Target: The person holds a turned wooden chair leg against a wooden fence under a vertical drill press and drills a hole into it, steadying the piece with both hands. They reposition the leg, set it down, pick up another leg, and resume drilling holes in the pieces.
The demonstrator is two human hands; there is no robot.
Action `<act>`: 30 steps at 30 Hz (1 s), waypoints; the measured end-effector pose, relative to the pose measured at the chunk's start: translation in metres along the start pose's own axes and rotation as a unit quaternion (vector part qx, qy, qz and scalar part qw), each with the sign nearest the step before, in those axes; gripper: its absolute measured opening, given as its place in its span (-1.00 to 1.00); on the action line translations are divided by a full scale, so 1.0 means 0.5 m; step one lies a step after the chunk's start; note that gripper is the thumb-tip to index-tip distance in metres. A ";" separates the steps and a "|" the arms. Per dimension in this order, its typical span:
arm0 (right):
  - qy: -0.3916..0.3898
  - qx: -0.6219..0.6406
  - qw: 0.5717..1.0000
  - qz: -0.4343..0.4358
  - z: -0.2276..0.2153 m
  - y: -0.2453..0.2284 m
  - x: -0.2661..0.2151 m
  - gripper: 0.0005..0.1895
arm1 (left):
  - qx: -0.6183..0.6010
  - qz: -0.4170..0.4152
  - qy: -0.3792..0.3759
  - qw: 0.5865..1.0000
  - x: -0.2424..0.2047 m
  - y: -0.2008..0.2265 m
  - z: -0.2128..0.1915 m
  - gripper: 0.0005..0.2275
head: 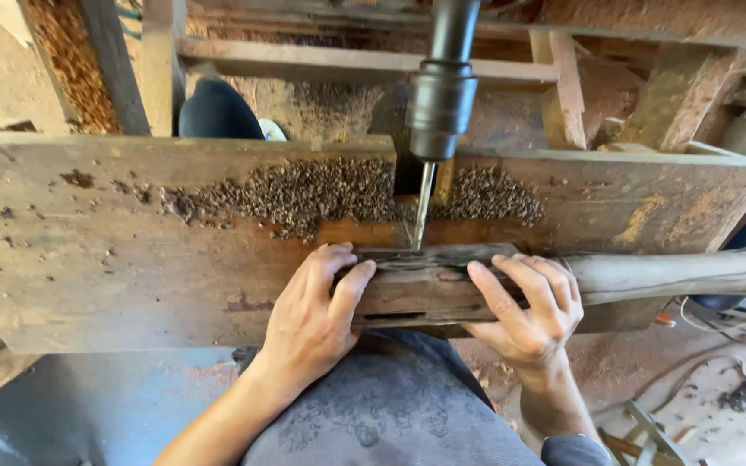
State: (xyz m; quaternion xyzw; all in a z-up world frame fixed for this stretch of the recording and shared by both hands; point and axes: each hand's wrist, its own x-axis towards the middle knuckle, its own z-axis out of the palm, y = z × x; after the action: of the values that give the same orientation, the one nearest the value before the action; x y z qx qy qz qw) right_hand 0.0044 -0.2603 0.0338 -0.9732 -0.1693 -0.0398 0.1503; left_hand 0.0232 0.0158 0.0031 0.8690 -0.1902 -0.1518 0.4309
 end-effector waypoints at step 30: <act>0.059 -0.024 0.998 -0.003 0.029 -0.003 -0.048 -0.54 | 0.049 -0.011 0.010 0.999 -0.003 0.006 0.011 -0.36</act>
State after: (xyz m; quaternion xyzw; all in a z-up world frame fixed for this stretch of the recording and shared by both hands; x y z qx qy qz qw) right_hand -0.0182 -0.2622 0.0176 -0.9720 -0.1622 -0.1018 0.1362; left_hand 0.0189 0.0110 0.0027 0.8924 -0.1837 -0.1386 0.3882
